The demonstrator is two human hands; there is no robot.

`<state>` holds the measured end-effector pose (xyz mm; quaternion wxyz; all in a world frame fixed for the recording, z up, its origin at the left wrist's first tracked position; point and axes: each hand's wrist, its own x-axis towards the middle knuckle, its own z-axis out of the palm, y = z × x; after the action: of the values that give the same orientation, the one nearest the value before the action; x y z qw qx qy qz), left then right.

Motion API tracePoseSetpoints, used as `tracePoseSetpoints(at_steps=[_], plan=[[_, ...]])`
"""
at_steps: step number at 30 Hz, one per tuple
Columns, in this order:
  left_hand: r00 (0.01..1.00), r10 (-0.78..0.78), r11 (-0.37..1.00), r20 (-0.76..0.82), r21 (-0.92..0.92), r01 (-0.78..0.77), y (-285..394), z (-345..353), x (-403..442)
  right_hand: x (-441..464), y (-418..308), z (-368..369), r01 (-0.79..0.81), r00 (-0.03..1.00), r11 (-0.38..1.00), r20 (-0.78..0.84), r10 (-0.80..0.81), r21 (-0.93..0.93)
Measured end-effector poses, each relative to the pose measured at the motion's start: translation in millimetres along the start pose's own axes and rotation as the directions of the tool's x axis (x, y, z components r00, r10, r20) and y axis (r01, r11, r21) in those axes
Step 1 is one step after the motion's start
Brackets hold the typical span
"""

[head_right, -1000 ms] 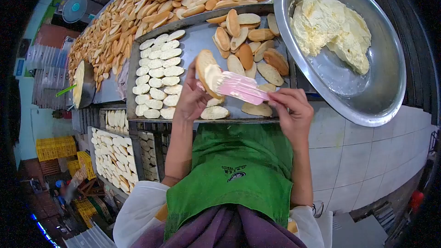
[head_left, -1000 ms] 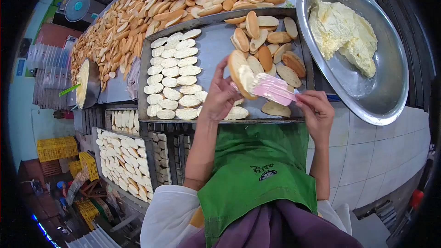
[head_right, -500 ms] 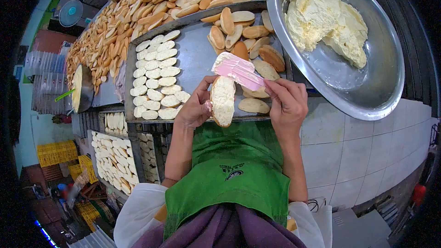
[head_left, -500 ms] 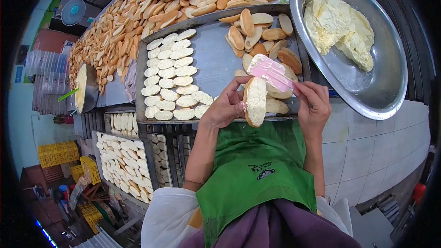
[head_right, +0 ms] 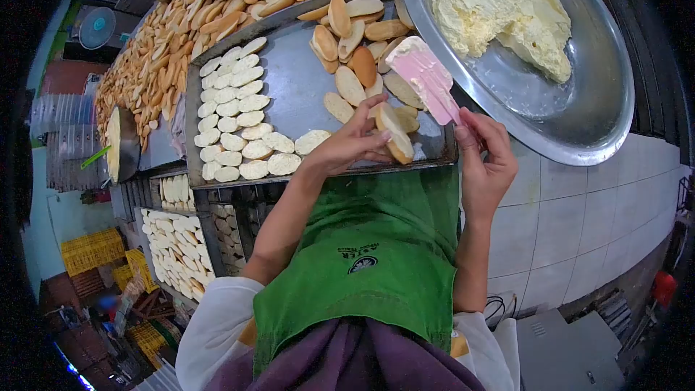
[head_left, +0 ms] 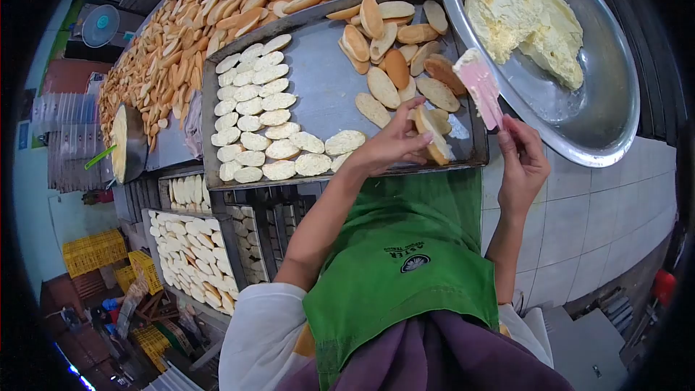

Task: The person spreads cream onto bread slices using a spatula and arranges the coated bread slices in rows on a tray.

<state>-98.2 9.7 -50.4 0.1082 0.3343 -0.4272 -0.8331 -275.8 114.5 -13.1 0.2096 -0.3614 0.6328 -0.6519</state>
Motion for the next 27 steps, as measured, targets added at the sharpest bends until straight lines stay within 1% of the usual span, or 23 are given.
tracePoseSetpoints(at_steps=[1, 3, 4, 5, 7, 8, 9, 11, 12, 13, 15, 16, 17, 19, 20, 22, 23, 25, 26, 27], plan=[[1.0, -0.001, 1.0, 0.0, -0.002, 0.001, -1.4, -1.8, 6.0, -1.3, -3.0, -0.7, -0.005, 1.0, 0.999, -0.015, 0.005, 0.032], [0.982, 0.186, 0.975, -0.038, 0.131, -0.18, -1.5, -5.7, 17.0, -3.2, -3.7, -4.4, -0.012, 0.999, 0.998, -0.03, 0.014, 0.062], [0.928, 0.364, 0.923, -0.086, 0.167, -0.346, -0.3, -8.9, 23.0, -3.6, -2.2, -7.4, -0.005, 1.0, 0.999, -0.027, 0.006, 0.035], [0.929, 0.361, 0.924, -0.086, 0.168, -0.343, 0.3, -12.8, 22.6, -4.4, -1.3, -9.2, 0.002, 1.0, 1.0, -0.022, -0.002, 0.01], [0.844, 0.473, 0.879, -0.255, 0.195, -0.434, 17.2, -17.9, 9.9, -6.2, -1.6, -8.7, -0.019, 0.999, 0.999, -0.035, 0.02, 0.035], [0.858, 0.438, 0.894, -0.268, 0.231, -0.384, 18.3, -22.1, 3.9, -6.9, -1.7, -8.1, -0.039, 0.998, 0.997, -0.044, 0.041, 0.059], [0.858, 0.436, 0.895, -0.271, 0.233, -0.381, 16.2, -24.5, -3.7, -7.4, -1.9, -7.6, -0.042, 0.998, 0.997, -0.043, 0.044, 0.062], [0.917, 0.353, 0.876, -0.183, 0.41, -0.255, 3.9, -25.9, -20.3, -7.8, -3.2, -6.7, -0.043, 0.999, 0.998, -0.023, 0.044, 0.04], [0.925, 0.337, 0.852, -0.173, 0.475, -0.221, -6.8, -28.2, -25.0, -7.2, -3.5, -5.6, -0.044, 0.999, 0.998, -0.024, 0.045, 0.043], [0.926, 0.335, 0.852, -0.174, 0.477, -0.218, -14.0, -27.9, -29.2, -6.7, -3.7, -4.4, -0.041, 0.999, 0.997, -0.021, 0.043, 0.062], [0.962, 0.196, 0.917, -0.187, 0.382, -0.113, -22.4, -24.8, -34.5, -6.0, -3.3, -2.5, -0.038, 0.999, 0.996, -0.017, 0.04, 0.081], [0.973, 0.113, 0.965, -0.203, 0.254, -0.059, -22.2, -20.8, -33.9, -5.3, -3.1, -1.8, -0.036, 0.999, 0.996, -0.017, 0.037, 0.077], [0.972, 0.115, 0.966, -0.206, 0.251, -0.061, -21.5, -18.0, -30.2, -4.9, -3.2, -1.0, -0.033, 0.999, 0.997, -0.016, 0.034, 0.072], [0.959, 0.185, 0.957, -0.215, 0.261, -0.126, -18.6, -15.9, -18.9, -5.2, -4.1, -0.7, -0.029, 0.999, 0.997, -0.011, 0.03, 0.072], [0.959, 0.187, 0.957, -0.214, 0.26, -0.129, -18.4, -17.4, -13.6, -5.2, -4.7, -1.3, -0.025, 1.0, 0.997, -0.014, 0.027, 0.073], [0.869, 0.452, 0.86, -0.201, 0.357, -0.365, -18.7, -19.4, -4.4, -6.4, -7.1, -4.5, -0.021, 0.999, 0.998, -0.026, 0.023, 0.055], [0.871, 0.451, 0.86, -0.194, 0.355, -0.366, -18.1, -20.9, -5.3, -7.3, -8.1, -6.6, -0.02, 0.999, 0.999, -0.036, 0.021, 0.039], [0.922, 0.34, 0.797, -0.183, 0.576, -0.179, -9.1, -25.2, -15.8, -8.0, -8.4, -10.5, -0.022, 0.999, 0.999, -0.049, 0.023, 0.033], [0.931, 0.28, 0.791, -0.236, 0.606, -0.085, -4.3, -21.4, -24.8, -8.0, -8.1, -11.8, -0.026, 0.998, 0.999, -0.055, 0.028, 0.033], [0.931, 0.278, 0.791, -0.234, 0.606, -0.084, 1.5, -19.4, -32.0, -7.8, -7.0, -12.4, -0.028, 0.998, 0.999, -0.057, 0.029, 0.033]])
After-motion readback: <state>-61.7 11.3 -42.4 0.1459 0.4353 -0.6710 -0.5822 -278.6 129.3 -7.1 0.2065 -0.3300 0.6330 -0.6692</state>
